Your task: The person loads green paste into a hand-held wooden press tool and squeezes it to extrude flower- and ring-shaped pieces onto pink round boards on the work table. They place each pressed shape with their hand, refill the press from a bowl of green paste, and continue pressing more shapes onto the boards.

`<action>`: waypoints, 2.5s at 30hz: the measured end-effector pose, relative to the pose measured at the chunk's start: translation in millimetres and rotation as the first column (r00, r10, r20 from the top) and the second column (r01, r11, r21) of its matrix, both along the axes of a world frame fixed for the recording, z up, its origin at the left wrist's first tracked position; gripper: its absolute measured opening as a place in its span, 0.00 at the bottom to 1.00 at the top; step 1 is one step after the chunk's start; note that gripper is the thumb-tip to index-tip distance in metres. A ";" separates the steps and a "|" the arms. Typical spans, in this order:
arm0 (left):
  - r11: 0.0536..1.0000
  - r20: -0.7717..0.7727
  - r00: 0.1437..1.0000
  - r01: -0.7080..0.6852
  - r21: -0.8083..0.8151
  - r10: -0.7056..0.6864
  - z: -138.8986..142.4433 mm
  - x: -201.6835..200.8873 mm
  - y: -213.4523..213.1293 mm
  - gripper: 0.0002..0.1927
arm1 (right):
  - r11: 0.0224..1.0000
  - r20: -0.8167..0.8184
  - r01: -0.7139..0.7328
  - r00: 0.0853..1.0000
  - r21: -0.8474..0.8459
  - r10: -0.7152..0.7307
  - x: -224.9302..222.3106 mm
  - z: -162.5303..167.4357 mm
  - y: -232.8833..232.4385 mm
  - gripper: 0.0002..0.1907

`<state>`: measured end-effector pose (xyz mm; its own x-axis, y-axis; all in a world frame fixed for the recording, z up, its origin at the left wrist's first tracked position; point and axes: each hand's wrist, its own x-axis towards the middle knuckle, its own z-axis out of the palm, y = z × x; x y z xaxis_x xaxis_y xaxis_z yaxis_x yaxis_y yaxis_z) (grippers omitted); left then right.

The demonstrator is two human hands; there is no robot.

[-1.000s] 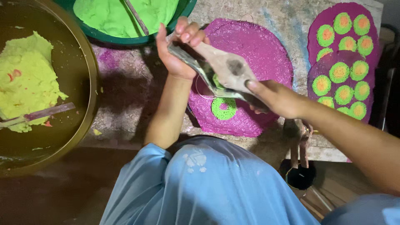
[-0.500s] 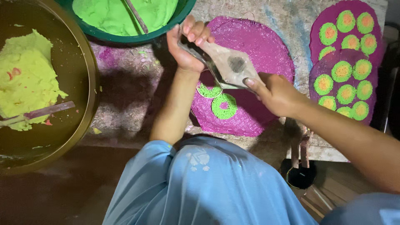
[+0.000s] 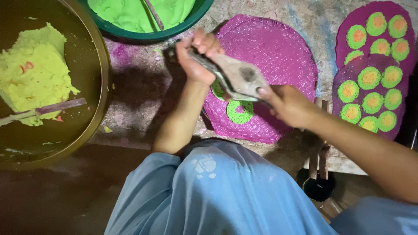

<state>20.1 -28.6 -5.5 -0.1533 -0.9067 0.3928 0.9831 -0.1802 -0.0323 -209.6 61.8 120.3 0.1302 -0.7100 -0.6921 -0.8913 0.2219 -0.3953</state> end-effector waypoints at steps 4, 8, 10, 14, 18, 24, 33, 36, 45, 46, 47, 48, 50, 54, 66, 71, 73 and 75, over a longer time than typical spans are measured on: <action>0.994 0.472 0.880 0.011 0.107 -0.060 -5.3 -0.8 3.8 0.31 | 0.987 0.172 0.137 0.978 -0.089 -0.120 -62.4 6.6 11.4 0.39; 0.957 0.963 0.114 0.135 -0.257 0.243 2.7 27.2 19.6 0.40 | 0.930 0.385 0.317 0.894 -0.184 -0.229 -117.2 4.9 41.6 0.46; 0.765 0.763 -0.145 0.290 -0.576 0.630 10.4 39.2 40.7 0.51 | 0.886 0.563 0.449 0.765 -0.116 -0.314 -129.5 -2.8 60.0 0.47; 0.790 0.686 -0.419 0.463 -0.401 0.594 28.1 38.5 61.4 0.60 | 0.803 0.771 0.596 0.524 -0.028 -0.362 -124.8 -22.6 87.2 0.47; 0.787 0.711 -0.381 0.464 -0.406 0.591 46.0 35.1 51.1 0.61 | 0.735 0.864 0.677 0.351 0.031 -0.360 -108.8 -30.9 109.7 0.46; 0.898 0.805 -0.451 0.385 -0.214 0.385 52.0 18.0 3.3 0.61 | 0.676 0.902 0.733 0.239 0.075 -0.359 -105.0 -36.9 126.7 0.46; 0.938 0.970 -0.059 -0.250 -0.242 0.234 -1.6 15.4 25.5 0.36 | 0.618 0.928 0.782 0.167 0.082 -0.334 -116.4 -45.1 153.3 0.47; 0.812 0.770 -0.490 -0.192 -0.552 0.408 -3.9 12.4 70.9 0.29 | 0.615 0.926 0.782 0.149 0.105 -0.347 -113.8 -48.9 151.4 0.44; 0.653 0.363 -0.740 0.134 -0.745 0.566 22.4 17.2 103.2 0.05 | 0.650 0.934 0.757 0.176 0.072 -0.309 -94.1 -54.9 140.5 0.44; 0.652 0.368 -0.731 0.138 -0.746 0.575 21.2 18.0 106.4 0.05 | 0.662 0.926 0.747 0.203 0.064 -0.318 -93.7 -55.9 141.1 0.44; 0.655 0.361 -0.732 0.152 -0.740 0.578 19.9 19.1 110.7 0.04 | 0.675 0.916 0.736 0.230 0.057 -0.328 -93.6 -57.2 141.6 0.44; 0.658 0.354 -0.733 0.167 -0.734 0.581 18.8 20.6 115.5 0.04 | 0.688 0.906 0.724 0.257 0.050 -0.336 -93.8 -58.9 141.7 0.43; 0.646 0.350 -0.723 0.173 -0.743 0.596 18.7 23.1 121.8 0.08 | 0.725 0.895 0.688 0.306 0.030 -0.326 -94.3 -63.0 138.4 0.44; 0.666 0.605 -0.487 -0.061 -0.743 0.630 25.8 15.9 99.1 0.27 | 0.807 0.849 0.590 0.433 -0.014 -0.302 -89.9 -65.8 113.5 0.39; 0.963 0.187 0.982 -0.058 0.262 0.008 49.1 -2.9 -4.2 0.23 | 0.994 0.135 0.059 0.990 -0.087 -0.047 -9.7 17.3 -14.7 0.41; 0.954 0.172 0.983 -0.105 0.280 0.058 44.4 18.1 -6.4 0.18 | 0.973 0.008 -0.074 0.997 -0.219 0.077 25.6 17.9 -19.2 0.40; 0.945 0.185 0.980 -0.134 0.299 0.080 38.4 17.4 -1.8 0.17 | 0.971 0.000 -0.100 0.995 -0.218 0.102 28.9 18.5 -17.8 0.40; 0.926 0.164 0.984 -0.120 0.357 0.064 33.6 9.6 3.0 0.16 | 0.976 -0.012 -0.100 0.995 -0.192 0.100 26.3 22.0 -16.4 0.38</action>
<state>29.7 -25.6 28.1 -0.0928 -0.9956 0.0123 0.9935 -0.0918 0.0675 -183.3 45.4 142.3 0.2055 -0.8134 -0.5442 -0.9063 0.0517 -0.4195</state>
